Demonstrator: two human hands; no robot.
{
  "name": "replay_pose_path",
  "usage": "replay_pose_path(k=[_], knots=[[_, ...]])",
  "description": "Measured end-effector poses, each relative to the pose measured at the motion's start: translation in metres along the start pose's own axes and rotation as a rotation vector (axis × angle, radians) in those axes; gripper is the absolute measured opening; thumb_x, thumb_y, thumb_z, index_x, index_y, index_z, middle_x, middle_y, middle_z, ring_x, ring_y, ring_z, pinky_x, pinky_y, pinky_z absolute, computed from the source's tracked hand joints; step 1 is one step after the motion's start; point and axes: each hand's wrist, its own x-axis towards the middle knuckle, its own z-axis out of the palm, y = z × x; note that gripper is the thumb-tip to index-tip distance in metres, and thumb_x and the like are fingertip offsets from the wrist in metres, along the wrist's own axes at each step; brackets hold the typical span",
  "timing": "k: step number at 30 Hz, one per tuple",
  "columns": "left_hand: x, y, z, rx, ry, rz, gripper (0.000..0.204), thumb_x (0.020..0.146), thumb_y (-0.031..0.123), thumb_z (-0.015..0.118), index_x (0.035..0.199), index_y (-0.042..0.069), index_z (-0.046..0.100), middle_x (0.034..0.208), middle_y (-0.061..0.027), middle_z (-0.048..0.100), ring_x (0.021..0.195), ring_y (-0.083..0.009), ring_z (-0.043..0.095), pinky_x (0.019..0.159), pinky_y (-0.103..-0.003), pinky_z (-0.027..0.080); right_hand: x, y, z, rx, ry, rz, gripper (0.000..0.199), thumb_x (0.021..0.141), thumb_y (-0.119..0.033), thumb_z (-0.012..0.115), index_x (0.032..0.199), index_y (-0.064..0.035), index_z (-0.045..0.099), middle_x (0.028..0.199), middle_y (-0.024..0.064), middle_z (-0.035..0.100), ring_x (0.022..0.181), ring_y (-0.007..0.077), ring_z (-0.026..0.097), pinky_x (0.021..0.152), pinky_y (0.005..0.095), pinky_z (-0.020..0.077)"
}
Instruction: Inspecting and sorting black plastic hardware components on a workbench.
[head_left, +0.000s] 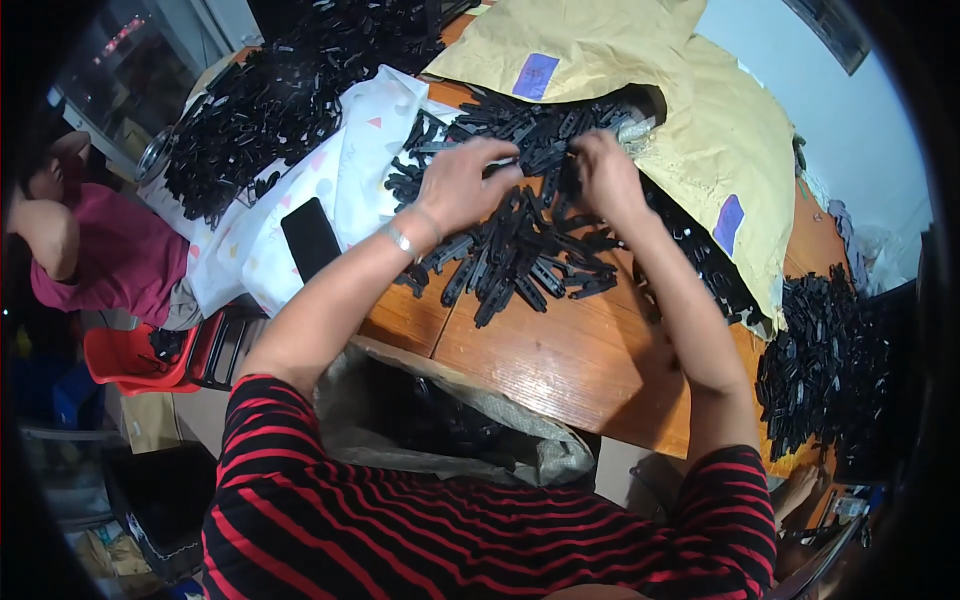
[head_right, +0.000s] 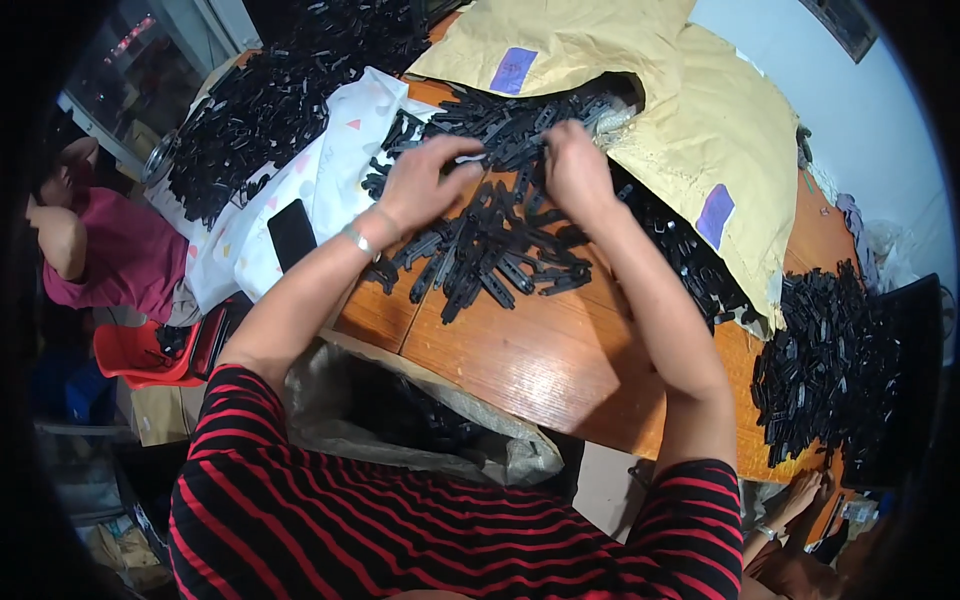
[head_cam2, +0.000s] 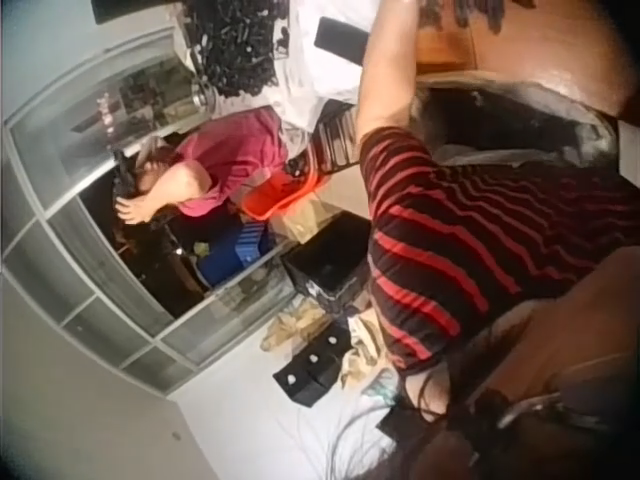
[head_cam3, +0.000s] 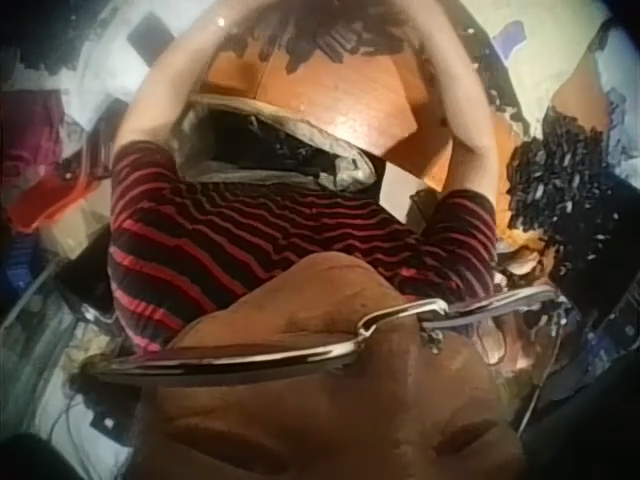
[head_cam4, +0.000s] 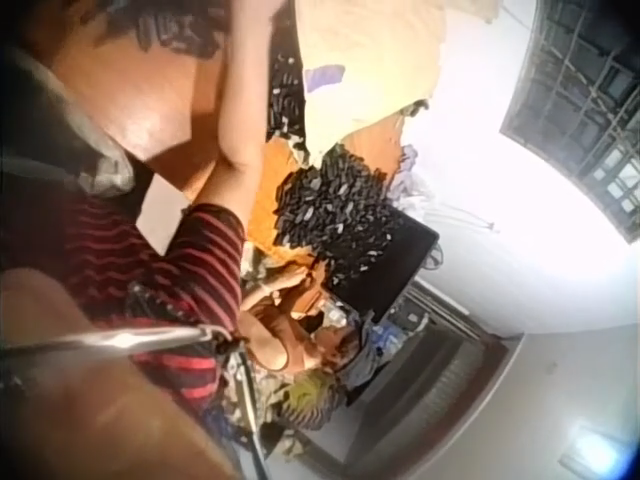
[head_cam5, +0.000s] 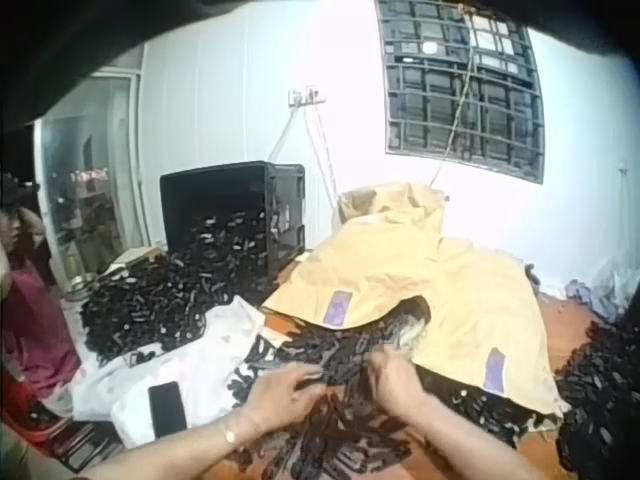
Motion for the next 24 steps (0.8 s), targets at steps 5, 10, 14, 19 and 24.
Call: replay_pose_path(k=[5,10,14,19,24], knots=[[0.053,-0.077,0.044,0.49,0.096,-0.218,0.047,0.09,0.04,0.056,0.13,0.014,0.056,0.139,-0.0119,0.049,0.134,-0.0299,0.039,0.107,-0.047,0.033,0.076,0.059,0.04,-0.346,-0.11,0.261,0.034,0.087,-0.014,0.052,0.116,0.0021,0.058,0.122,0.0271,0.053,0.114,0.0427,0.052,0.097,0.0486,0.0423],[0.119,-0.093,0.057,0.452,0.021,-0.179,0.056,0.094,0.053,0.042,0.138,0.02,0.049,0.147,-0.0102,0.04,0.139,-0.0294,0.031,0.112,-0.05,0.023,0.121,0.096,0.05,-0.253,-0.172,0.675,0.061,0.089,-0.051,0.052,0.136,-0.0111,0.047,0.14,0.0226,0.044,0.128,0.0416,0.042,0.104,0.0523,0.0356],[0.158,-0.097,0.058,0.301,-0.193,-0.298,0.068,0.091,0.066,0.032,0.141,0.022,0.047,0.149,-0.0134,0.037,0.14,-0.0303,0.031,0.113,-0.047,0.024,0.144,0.092,0.054,-0.236,-0.467,0.742,0.07,0.088,-0.058,0.048,0.143,-0.0143,0.041,0.148,0.0151,0.04,0.135,0.0343,0.039,0.108,0.0493,0.0323],[0.158,-0.097,0.08,0.262,-0.137,-0.265,0.084,0.083,0.075,0.039,0.145,0.019,0.04,0.148,-0.0227,0.033,0.139,-0.0362,0.031,0.112,-0.047,0.028,0.13,0.078,0.075,-0.281,-0.278,0.577,0.07,0.085,-0.053,0.051,0.144,-0.0172,0.039,0.149,0.0138,0.038,0.135,0.0339,0.038,0.11,0.0513,0.0296],[0.126,-0.081,0.072,0.272,-0.176,-0.181,0.081,0.085,0.069,0.044,0.145,0.016,0.039,0.145,-0.0198,0.039,0.136,-0.0358,0.035,0.109,-0.049,0.031,0.105,0.058,0.066,-0.167,-0.303,0.551,0.067,0.083,-0.052,0.057,0.138,-0.0155,0.049,0.143,0.0161,0.045,0.133,0.0352,0.04,0.106,0.0522,0.034]])
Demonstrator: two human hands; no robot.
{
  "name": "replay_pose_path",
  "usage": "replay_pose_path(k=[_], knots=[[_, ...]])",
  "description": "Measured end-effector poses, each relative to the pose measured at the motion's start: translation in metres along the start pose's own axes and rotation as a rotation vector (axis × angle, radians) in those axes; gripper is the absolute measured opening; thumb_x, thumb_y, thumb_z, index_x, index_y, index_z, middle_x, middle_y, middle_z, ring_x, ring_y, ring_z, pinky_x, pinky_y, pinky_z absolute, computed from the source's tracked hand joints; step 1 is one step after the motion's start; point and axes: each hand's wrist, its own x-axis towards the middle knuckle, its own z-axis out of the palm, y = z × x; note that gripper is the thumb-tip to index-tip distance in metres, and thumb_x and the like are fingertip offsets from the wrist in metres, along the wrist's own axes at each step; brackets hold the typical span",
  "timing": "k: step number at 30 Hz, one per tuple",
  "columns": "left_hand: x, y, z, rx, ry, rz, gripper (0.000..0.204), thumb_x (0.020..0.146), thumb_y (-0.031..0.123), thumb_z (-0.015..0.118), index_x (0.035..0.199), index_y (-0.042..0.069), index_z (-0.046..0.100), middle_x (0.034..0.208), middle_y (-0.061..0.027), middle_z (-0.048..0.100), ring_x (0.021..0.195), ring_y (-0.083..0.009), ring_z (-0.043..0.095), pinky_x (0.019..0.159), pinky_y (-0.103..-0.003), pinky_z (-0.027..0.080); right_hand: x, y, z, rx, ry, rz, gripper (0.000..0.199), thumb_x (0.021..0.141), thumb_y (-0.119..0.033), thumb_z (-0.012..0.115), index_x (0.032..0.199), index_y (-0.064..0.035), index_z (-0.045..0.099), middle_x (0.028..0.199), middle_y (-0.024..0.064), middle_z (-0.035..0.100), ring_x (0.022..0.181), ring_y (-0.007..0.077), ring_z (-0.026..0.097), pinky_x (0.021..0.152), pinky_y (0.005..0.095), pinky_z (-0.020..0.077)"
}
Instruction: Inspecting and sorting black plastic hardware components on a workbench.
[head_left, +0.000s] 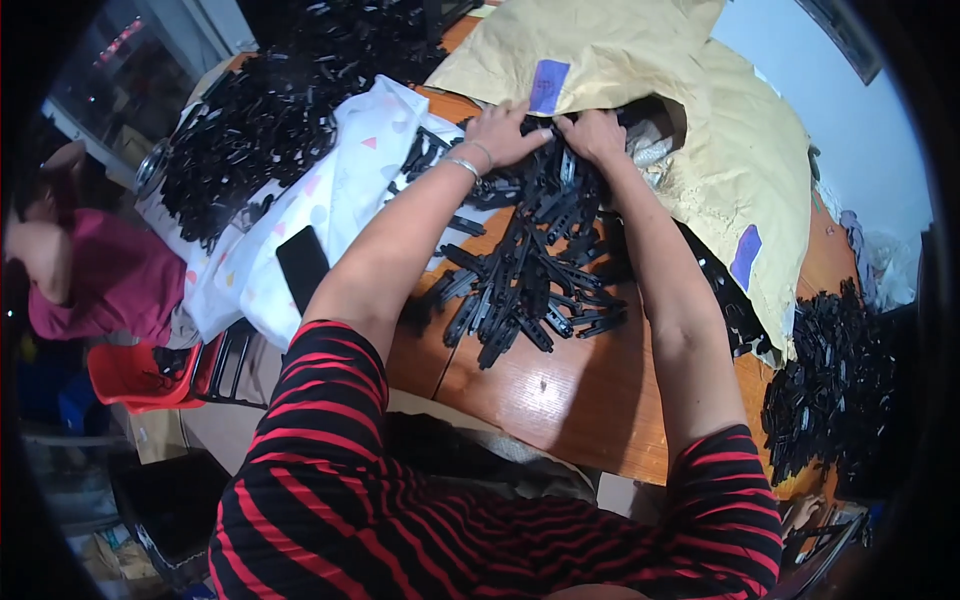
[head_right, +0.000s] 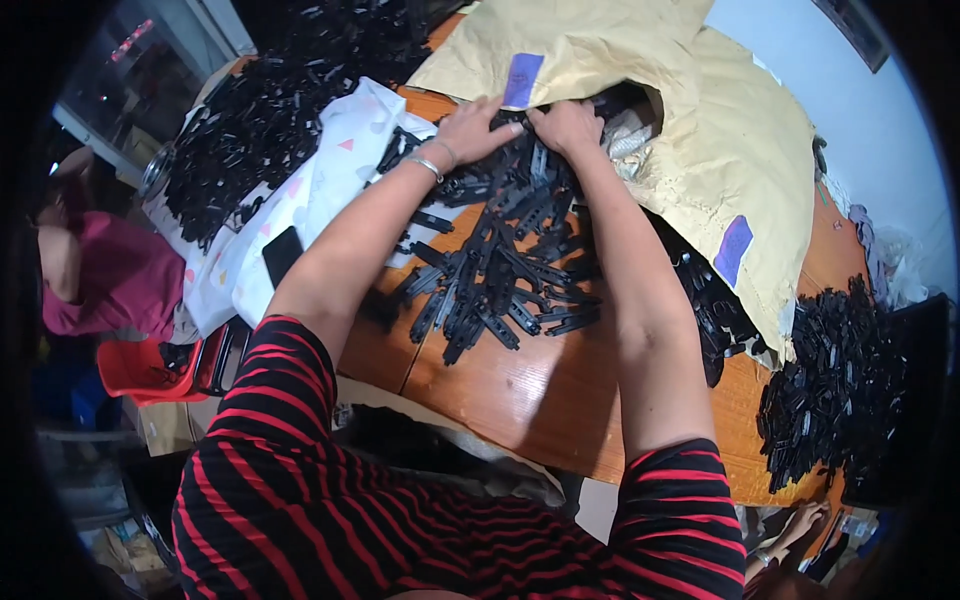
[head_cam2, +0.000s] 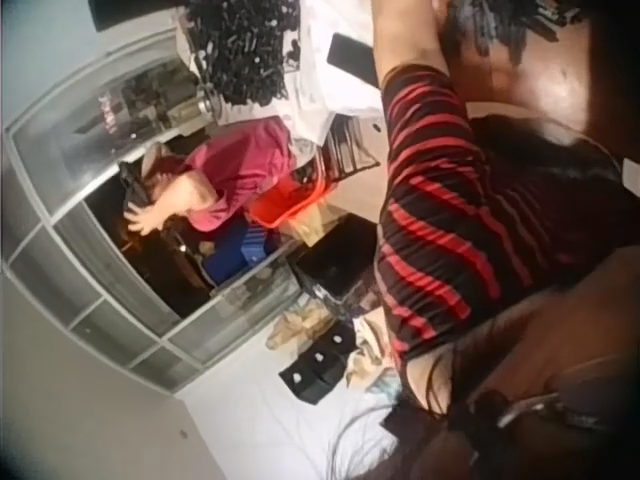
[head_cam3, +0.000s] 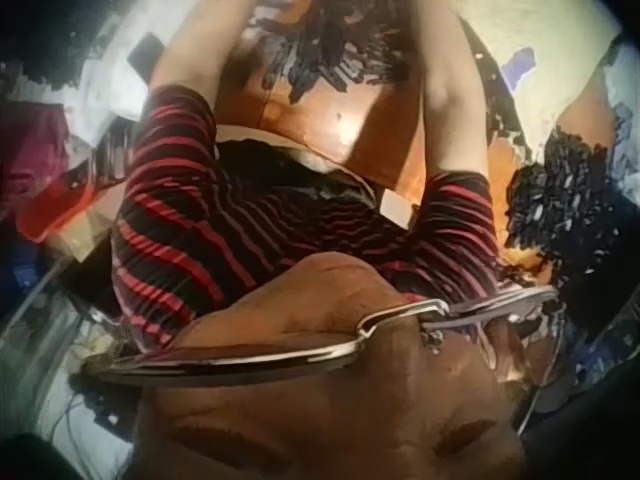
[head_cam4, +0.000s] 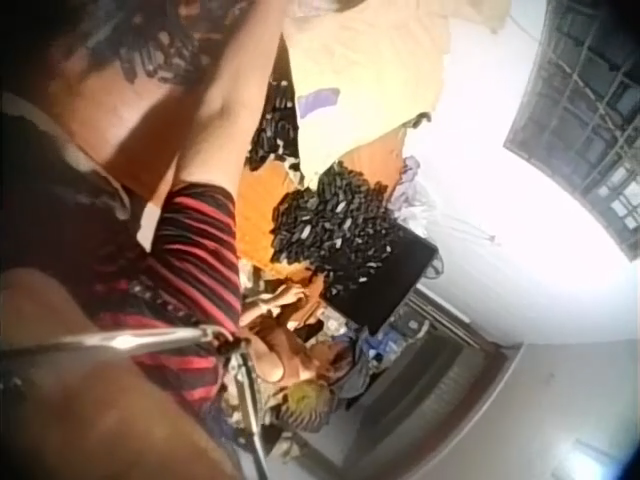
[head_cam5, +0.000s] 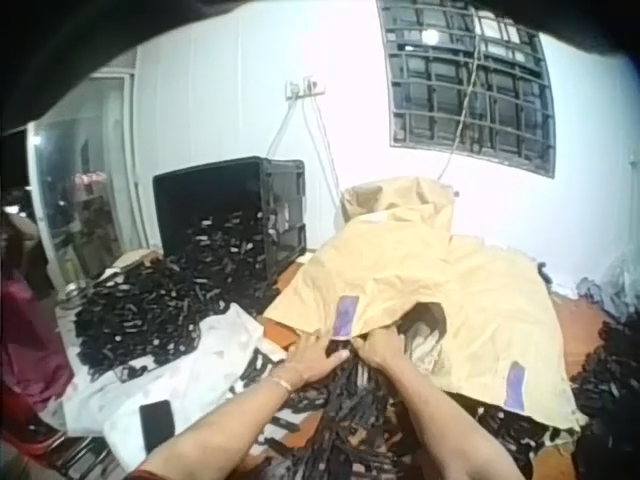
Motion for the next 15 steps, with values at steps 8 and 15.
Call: replay_pose_path(k=[8,15], knots=[[-0.069,0.015,-0.027,-0.043,-0.075,0.105,0.057,0.089,0.057,0.051,0.127,0.015,0.059,0.131,-0.0167,0.053,0.123,-0.0337,0.05,0.103,-0.044,0.039,-0.054,-0.014,-0.006,-0.004,-0.077,-0.184,0.051,0.084,-0.05,0.059,0.121,-0.0166,0.065,0.124,0.0129,0.06,0.118,0.0344,0.052,0.101,0.0441,0.0426],[-0.138,0.012,-0.049,-0.106,0.2,0.206,0.044,0.088,0.039,0.059,0.118,0.007,0.061,0.124,-0.0155,0.058,0.118,-0.0324,0.052,0.099,-0.043,0.042,-0.111,-0.014,-0.002,0.078,0.062,-0.447,0.041,0.087,-0.042,0.059,0.111,-0.0097,0.07,0.107,0.0142,0.065,0.105,0.0353,0.057,0.091,0.0453,0.0458]])
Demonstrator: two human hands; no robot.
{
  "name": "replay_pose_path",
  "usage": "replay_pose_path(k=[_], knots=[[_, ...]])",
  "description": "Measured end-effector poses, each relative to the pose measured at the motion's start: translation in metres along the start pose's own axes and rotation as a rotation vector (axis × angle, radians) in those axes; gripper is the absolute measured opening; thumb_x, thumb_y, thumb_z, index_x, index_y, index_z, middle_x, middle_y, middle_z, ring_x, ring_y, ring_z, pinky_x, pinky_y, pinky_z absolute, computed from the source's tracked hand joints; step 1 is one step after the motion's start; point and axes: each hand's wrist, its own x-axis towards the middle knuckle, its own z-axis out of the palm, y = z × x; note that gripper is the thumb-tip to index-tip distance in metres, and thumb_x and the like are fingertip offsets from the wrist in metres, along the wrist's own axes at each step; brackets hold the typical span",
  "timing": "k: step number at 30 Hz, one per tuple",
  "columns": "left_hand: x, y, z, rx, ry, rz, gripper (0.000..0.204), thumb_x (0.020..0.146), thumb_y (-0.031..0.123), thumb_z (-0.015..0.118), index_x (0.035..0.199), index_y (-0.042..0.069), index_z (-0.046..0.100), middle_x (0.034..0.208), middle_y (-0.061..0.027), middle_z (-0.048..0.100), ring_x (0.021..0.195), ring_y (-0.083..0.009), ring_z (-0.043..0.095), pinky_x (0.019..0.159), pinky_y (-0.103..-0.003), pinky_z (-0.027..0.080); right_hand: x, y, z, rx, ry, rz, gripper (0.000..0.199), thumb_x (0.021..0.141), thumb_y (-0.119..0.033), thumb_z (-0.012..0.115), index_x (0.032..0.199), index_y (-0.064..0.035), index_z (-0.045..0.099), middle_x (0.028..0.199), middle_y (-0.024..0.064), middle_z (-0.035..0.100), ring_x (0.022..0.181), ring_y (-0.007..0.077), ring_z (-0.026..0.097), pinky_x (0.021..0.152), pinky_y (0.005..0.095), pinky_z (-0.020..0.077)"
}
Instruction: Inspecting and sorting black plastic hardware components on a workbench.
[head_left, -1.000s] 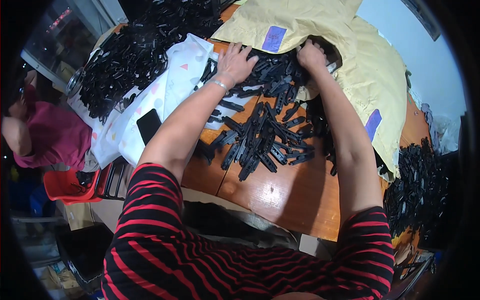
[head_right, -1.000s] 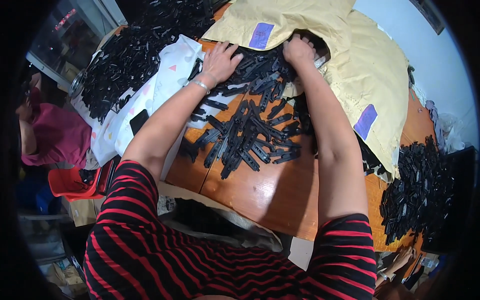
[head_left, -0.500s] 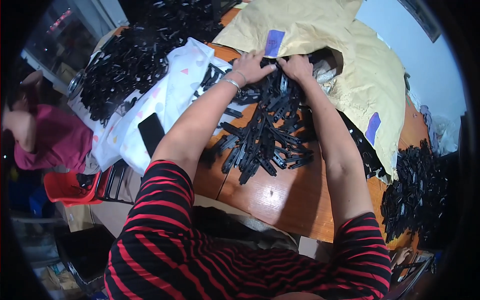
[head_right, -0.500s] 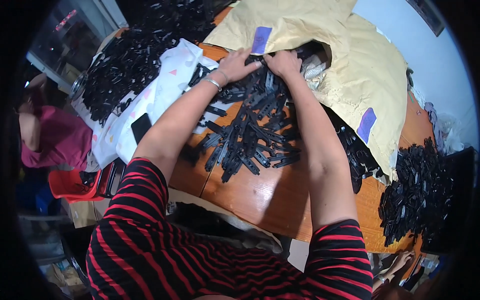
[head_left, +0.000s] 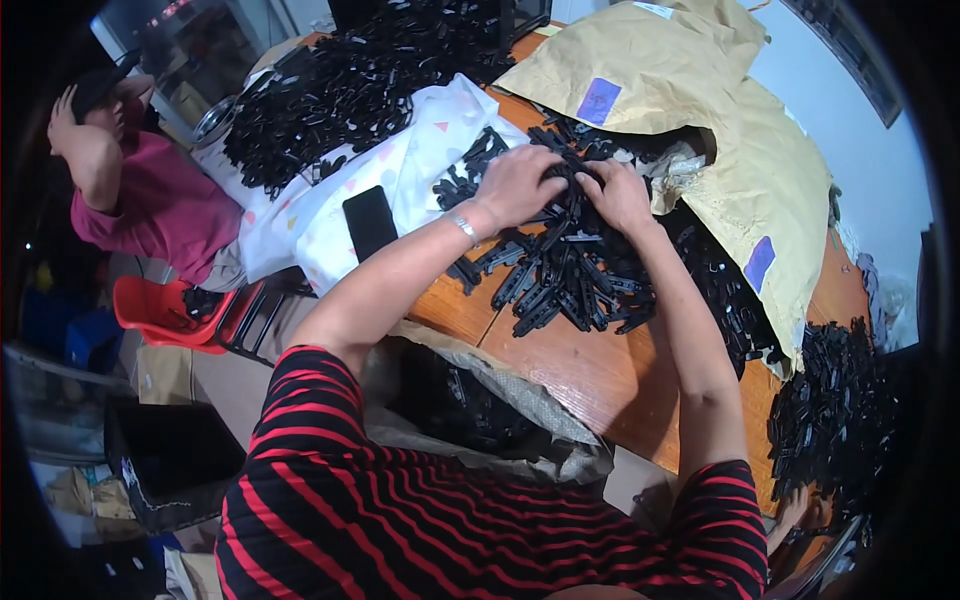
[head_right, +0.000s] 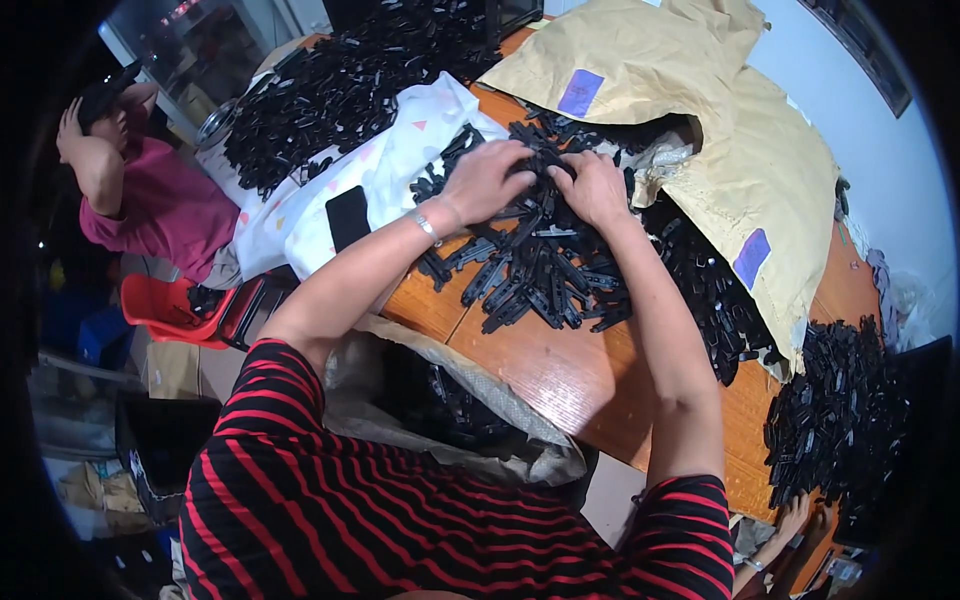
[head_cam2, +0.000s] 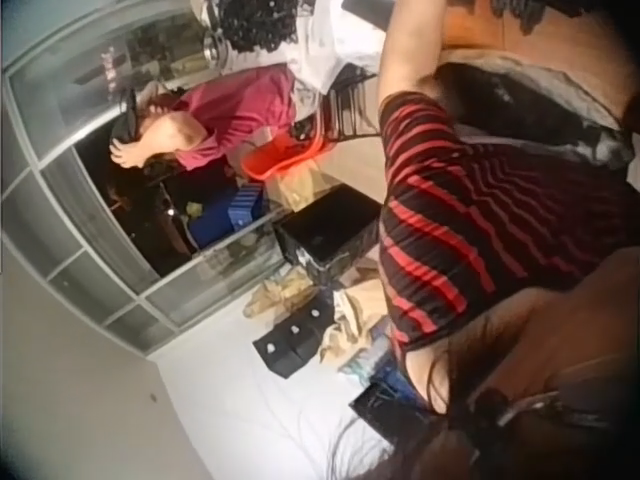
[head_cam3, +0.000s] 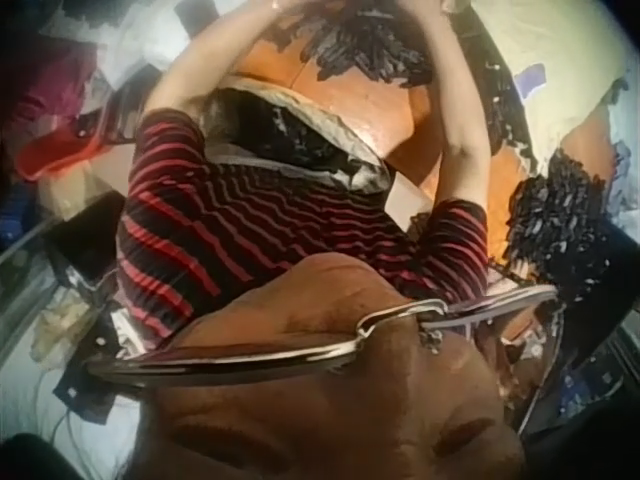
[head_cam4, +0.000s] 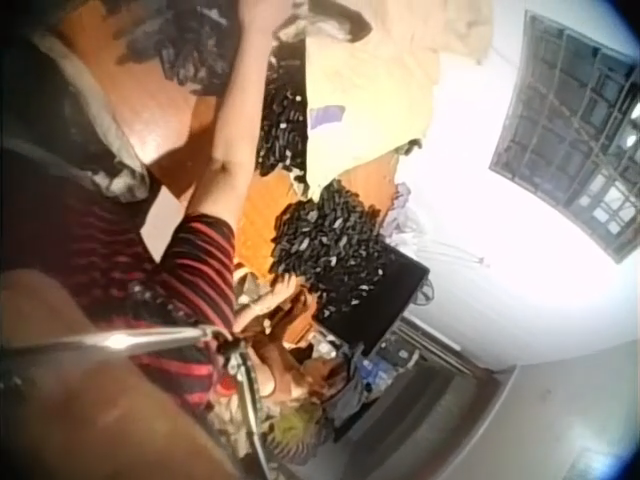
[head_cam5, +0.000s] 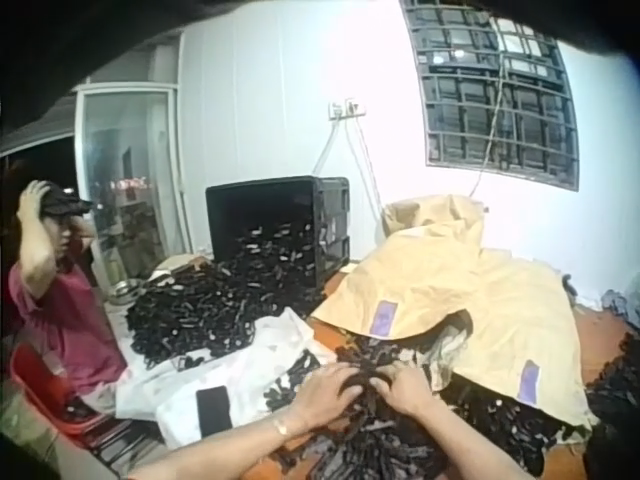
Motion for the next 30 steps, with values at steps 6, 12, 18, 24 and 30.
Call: replay_pose_path(k=[6,12,18,24,30], knots=[[-0.041,-0.023,-0.006,0.226,0.153,-0.533,0.051,0.091,0.037,0.054,0.134,0.011,0.05,0.138,-0.0189,0.048,0.13,-0.039,0.04,0.109,-0.047,0.031,-0.039,-0.028,-0.001,-0.014,0.04,-0.131,0.043,0.09,-0.034,0.059,0.125,-0.0096,0.058,0.116,0.0119,0.06,0.112,0.032,0.052,0.097,0.043,0.039],[-0.029,-0.02,0.038,0.295,0.142,-0.535,0.055,0.092,0.047,0.05,0.136,0.014,0.049,0.141,-0.0195,0.044,0.135,-0.0429,0.031,0.11,-0.051,0.027,-0.038,-0.028,0.012,0.051,0.087,-0.162,0.042,0.091,-0.032,0.057,0.127,-0.0099,0.056,0.12,0.0113,0.059,0.116,0.031,0.051,0.098,0.0433,0.0383],[-0.006,-0.001,0.033,0.004,0.094,-0.431,0.052,0.094,0.04,0.05,0.136,0.009,0.048,0.134,-0.0209,0.051,0.127,-0.0394,0.045,0.107,-0.043,0.035,-0.03,-0.011,0.017,0.056,0.053,-0.128,0.046,0.088,-0.036,0.06,0.126,-0.01,0.058,0.126,0.0106,0.057,0.123,0.03,0.048,0.104,0.0442,0.0343],[-0.071,0.009,-0.049,0.04,-0.182,-0.286,0.077,0.084,0.04,0.065,0.144,0.004,0.033,0.139,-0.0278,0.042,0.132,-0.0387,0.039,0.108,-0.041,0.033,-0.081,-0.029,-0.019,0.018,0.141,-0.271,0.051,0.085,-0.036,0.064,0.128,-0.0101,0.055,0.135,0.0135,0.049,0.126,0.0343,0.044,0.105,0.0458,0.0341],[-0.136,0.026,-0.056,0.37,-0.395,-0.314,0.086,0.084,0.053,0.063,0.149,0.009,0.027,0.15,-0.0267,0.025,0.14,-0.0417,0.024,0.114,-0.052,0.018,-0.131,-0.089,-0.015,0.065,-0.041,-0.492,0.06,0.08,-0.043,0.067,0.131,-0.0138,0.053,0.142,0.0151,0.041,0.133,0.0367,0.036,0.109,0.0545,0.027]])
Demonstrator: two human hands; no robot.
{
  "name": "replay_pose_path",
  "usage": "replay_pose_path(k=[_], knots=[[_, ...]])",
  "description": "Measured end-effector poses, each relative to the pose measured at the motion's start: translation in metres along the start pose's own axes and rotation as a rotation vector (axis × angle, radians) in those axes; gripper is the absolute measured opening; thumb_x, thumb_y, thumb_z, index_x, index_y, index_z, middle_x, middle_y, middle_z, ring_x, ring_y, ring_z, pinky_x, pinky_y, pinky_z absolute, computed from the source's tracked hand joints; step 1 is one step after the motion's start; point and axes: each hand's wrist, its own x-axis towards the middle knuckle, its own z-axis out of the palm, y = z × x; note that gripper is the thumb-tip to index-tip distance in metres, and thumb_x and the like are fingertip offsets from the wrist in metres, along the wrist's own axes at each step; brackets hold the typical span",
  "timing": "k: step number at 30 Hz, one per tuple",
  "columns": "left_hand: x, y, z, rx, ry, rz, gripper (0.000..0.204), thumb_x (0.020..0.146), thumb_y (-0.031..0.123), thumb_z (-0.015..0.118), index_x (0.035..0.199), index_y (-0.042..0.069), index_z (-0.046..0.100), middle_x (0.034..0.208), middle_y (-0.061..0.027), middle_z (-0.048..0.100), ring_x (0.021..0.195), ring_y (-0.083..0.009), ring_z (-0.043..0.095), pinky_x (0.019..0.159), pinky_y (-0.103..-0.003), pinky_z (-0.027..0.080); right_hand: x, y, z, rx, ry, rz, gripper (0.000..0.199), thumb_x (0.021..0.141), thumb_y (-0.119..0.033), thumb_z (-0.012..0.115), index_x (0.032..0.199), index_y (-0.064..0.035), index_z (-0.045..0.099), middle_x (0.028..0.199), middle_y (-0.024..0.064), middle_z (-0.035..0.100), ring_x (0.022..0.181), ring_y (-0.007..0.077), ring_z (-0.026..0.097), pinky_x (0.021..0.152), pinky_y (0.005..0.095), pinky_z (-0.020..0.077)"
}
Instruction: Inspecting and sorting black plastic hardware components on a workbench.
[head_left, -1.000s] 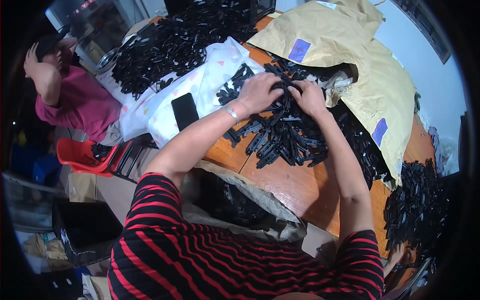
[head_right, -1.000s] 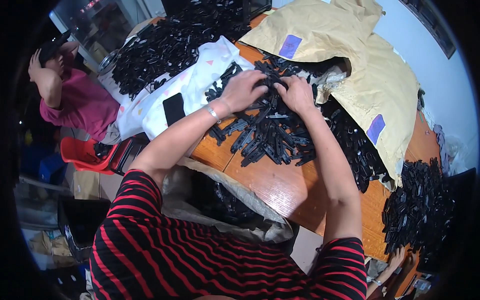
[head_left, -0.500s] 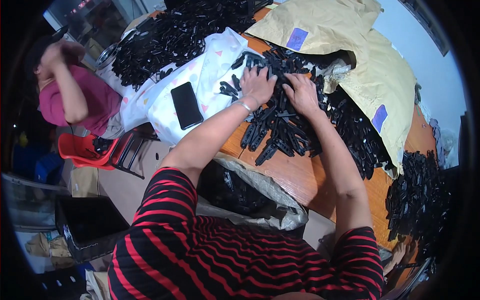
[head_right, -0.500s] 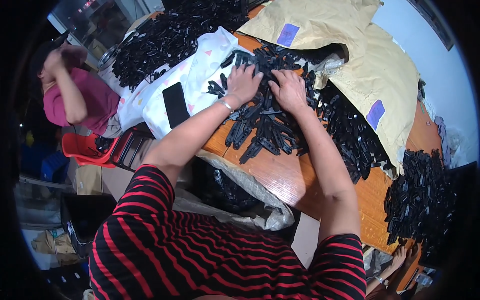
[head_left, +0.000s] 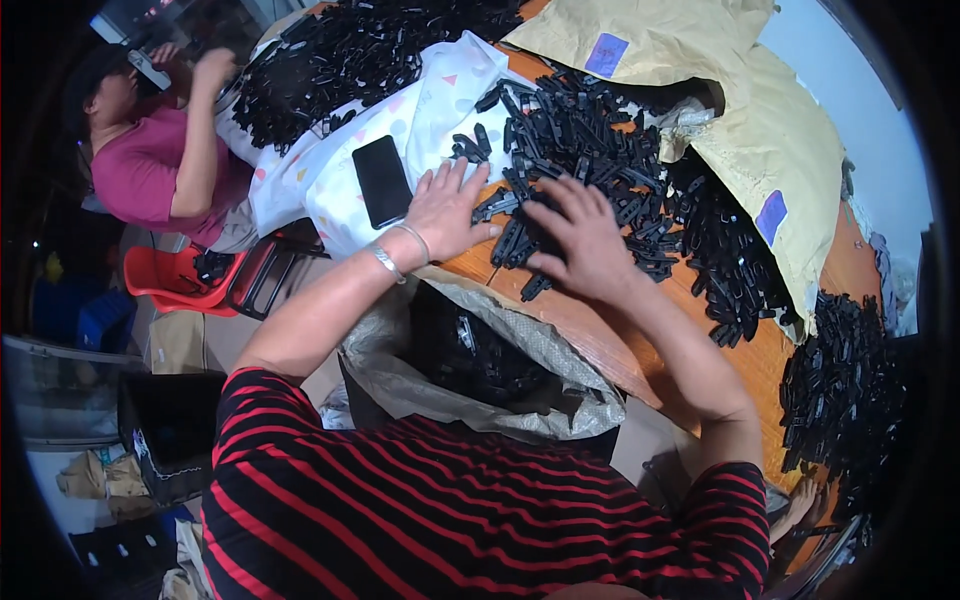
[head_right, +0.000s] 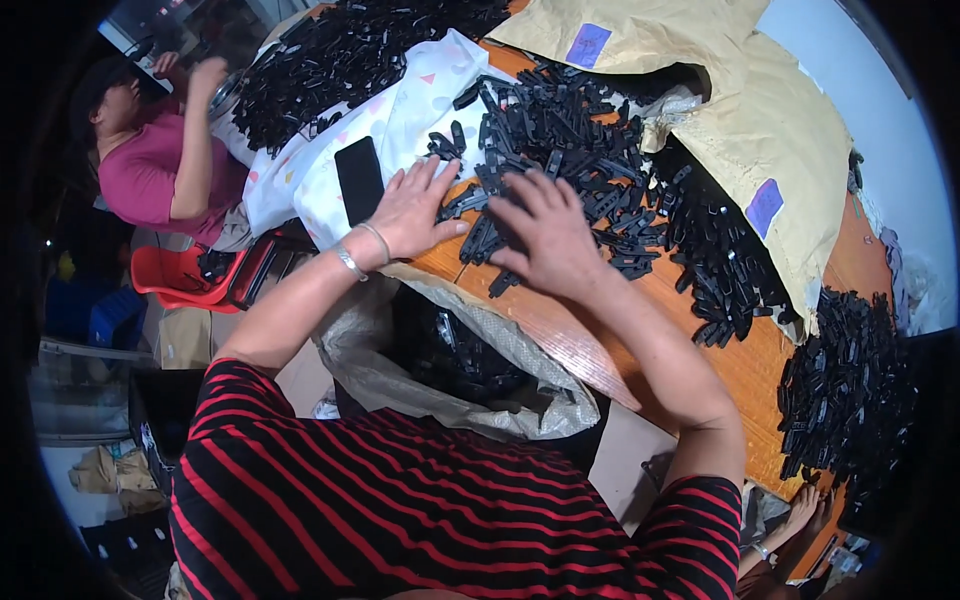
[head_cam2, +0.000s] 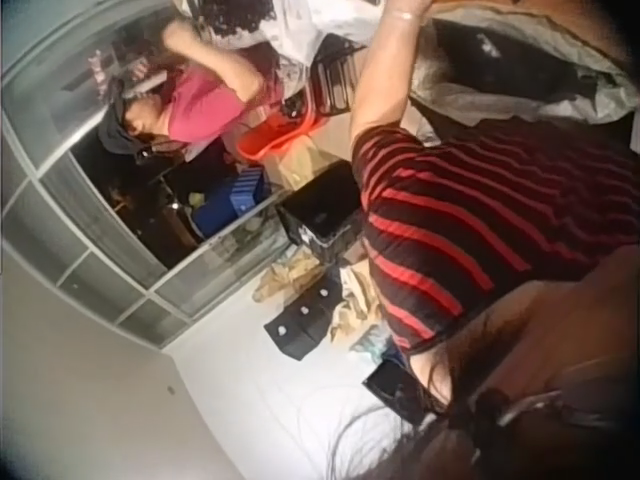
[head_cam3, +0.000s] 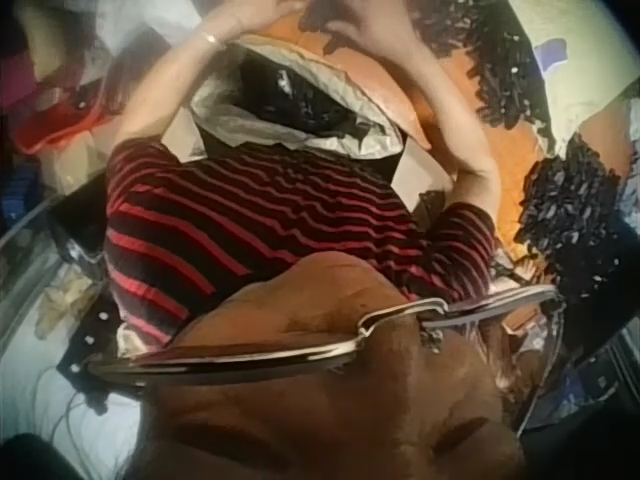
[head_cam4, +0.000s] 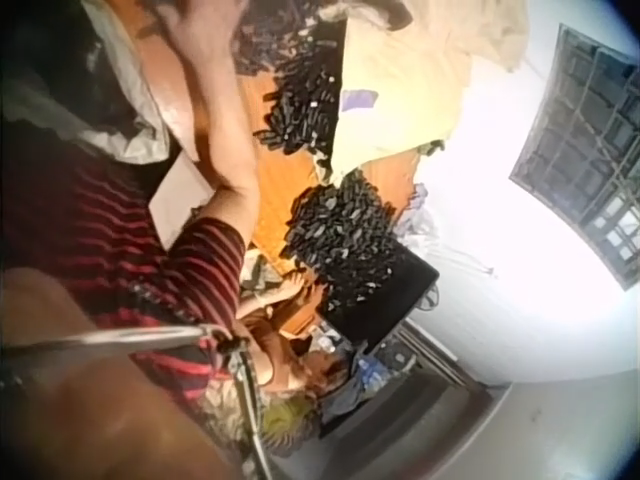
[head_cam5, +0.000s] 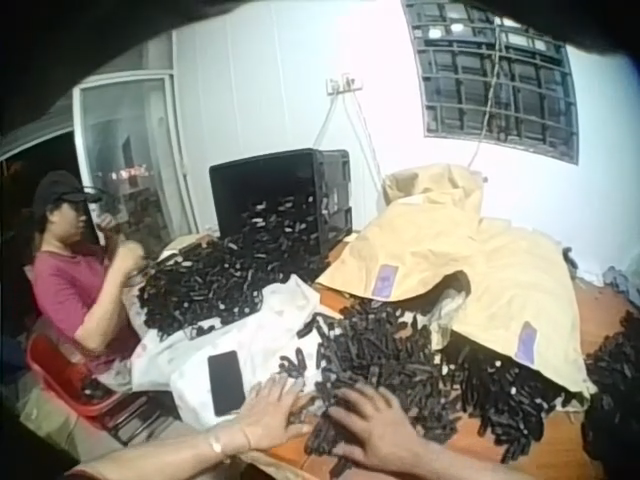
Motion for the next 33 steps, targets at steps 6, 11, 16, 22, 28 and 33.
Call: replay_pose_path(k=[6,11,16,22,28,33], knots=[[0.025,0.009,0.033,0.039,0.128,0.038,0.078,0.087,0.049,0.059,0.146,0.007,0.031,0.152,-0.0245,0.022,0.143,-0.0384,0.018,0.115,-0.053,0.015,0.007,0.011,0.019,-0.026,-0.084,-0.01,0.05,0.085,-0.038,0.061,0.129,-0.0158,0.055,0.142,0.0138,0.042,0.133,0.0351,0.036,0.109,0.0551,0.0265],[0.058,0.014,0.035,-0.011,0.143,0.071,0.077,0.088,0.047,0.058,0.144,0.002,0.032,0.151,-0.0232,0.024,0.143,-0.0368,0.019,0.114,-0.053,0.015,0.017,0.034,0.023,-0.054,-0.049,0.002,0.046,0.087,-0.036,0.06,0.128,-0.0162,0.055,0.14,0.013,0.044,0.131,0.035,0.038,0.109,0.0537,0.0273],[0.071,0.011,0.031,-0.014,0.143,0.076,0.077,0.086,0.046,0.06,0.147,0.008,0.03,0.15,-0.0222,0.029,0.141,-0.0371,0.024,0.114,-0.05,0.02,0.023,0.04,0.024,-0.072,-0.033,0.01,0.043,0.088,-0.034,0.059,0.127,-0.0162,0.056,0.139,0.0125,0.046,0.131,0.0337,0.039,0.109,0.0528,0.0278],[0.032,-0.012,0.002,-0.108,0.217,0.129,0.071,0.085,0.031,0.065,0.144,0.006,0.034,0.143,-0.0189,0.04,0.134,-0.0333,0.037,0.11,-0.046,0.029,0.025,0.017,0.026,-0.077,0.107,0.085,0.033,0.084,-0.019,0.065,0.115,-0.0108,0.062,0.128,0.0128,0.053,0.122,0.0329,0.047,0.103,0.0481,0.0352],[-0.006,-0.027,0.014,0.103,0.268,0.145,0.043,0.083,0.007,0.053,0.126,-0.002,0.05,0.131,-0.0184,0.051,0.124,-0.0322,0.046,0.106,-0.044,0.034,0.048,-0.038,0.047,0.124,0.225,-0.073,0.018,0.077,-0.015,0.068,0.092,-0.007,0.064,0.101,0.0087,0.062,0.101,0.0285,0.057,0.094,0.0439,0.0398],[-0.011,-0.025,0.026,0.204,0.372,0.116,0.04,0.083,0.008,0.052,0.122,-0.002,0.053,0.126,-0.0168,0.054,0.121,-0.0313,0.049,0.105,-0.044,0.035,0.059,-0.048,0.075,0.033,0.192,-0.026,0.012,0.078,-0.014,0.061,0.087,-0.0073,0.063,0.092,0.0093,0.061,0.099,0.0282,0.056,0.094,0.0436,0.0393]])
